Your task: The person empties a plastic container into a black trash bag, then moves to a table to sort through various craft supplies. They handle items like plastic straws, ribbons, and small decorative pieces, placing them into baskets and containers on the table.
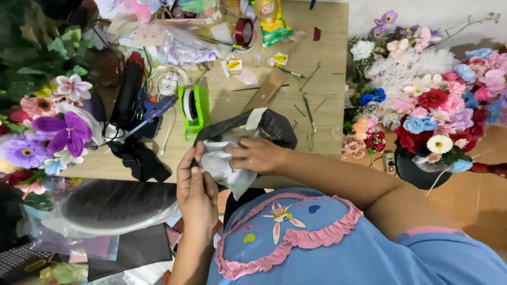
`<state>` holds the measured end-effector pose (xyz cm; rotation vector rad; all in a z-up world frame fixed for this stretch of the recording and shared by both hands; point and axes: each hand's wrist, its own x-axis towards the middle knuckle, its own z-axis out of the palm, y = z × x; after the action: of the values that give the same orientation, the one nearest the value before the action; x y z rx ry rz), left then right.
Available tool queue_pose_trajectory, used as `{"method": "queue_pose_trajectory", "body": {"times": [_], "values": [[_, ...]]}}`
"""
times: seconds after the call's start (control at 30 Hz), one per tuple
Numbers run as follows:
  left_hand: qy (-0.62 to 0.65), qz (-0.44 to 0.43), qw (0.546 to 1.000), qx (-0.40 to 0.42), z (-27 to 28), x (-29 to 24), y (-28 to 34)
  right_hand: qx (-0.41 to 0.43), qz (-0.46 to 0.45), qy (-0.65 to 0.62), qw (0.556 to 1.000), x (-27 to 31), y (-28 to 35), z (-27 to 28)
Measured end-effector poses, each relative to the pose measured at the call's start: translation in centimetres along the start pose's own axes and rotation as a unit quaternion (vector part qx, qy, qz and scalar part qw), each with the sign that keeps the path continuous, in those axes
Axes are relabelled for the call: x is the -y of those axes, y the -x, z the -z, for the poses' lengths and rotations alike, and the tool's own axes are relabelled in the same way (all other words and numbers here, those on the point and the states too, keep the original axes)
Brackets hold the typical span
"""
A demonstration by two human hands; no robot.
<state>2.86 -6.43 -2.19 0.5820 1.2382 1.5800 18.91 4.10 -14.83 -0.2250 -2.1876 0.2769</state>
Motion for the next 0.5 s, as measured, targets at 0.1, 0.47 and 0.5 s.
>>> {"method": "queue_pose_trajectory", "body": {"times": [0.1,0.47,0.5], "values": [[-0.014,-0.003,1.0,0.01,1.1,0.1,0.4,0.038,-0.037,-0.023,0.998,-0.8,0.9,-1.6],[-0.012,0.022,0.998,0.057,1.6,0.1,2.0,0.293,-0.147,0.157,0.932,-2.4,6.7,-11.8],[-0.024,0.027,0.997,0.064,1.6,0.0,2.0,0.407,-0.221,0.139,0.875,-2.6,6.7,-12.5]]}}
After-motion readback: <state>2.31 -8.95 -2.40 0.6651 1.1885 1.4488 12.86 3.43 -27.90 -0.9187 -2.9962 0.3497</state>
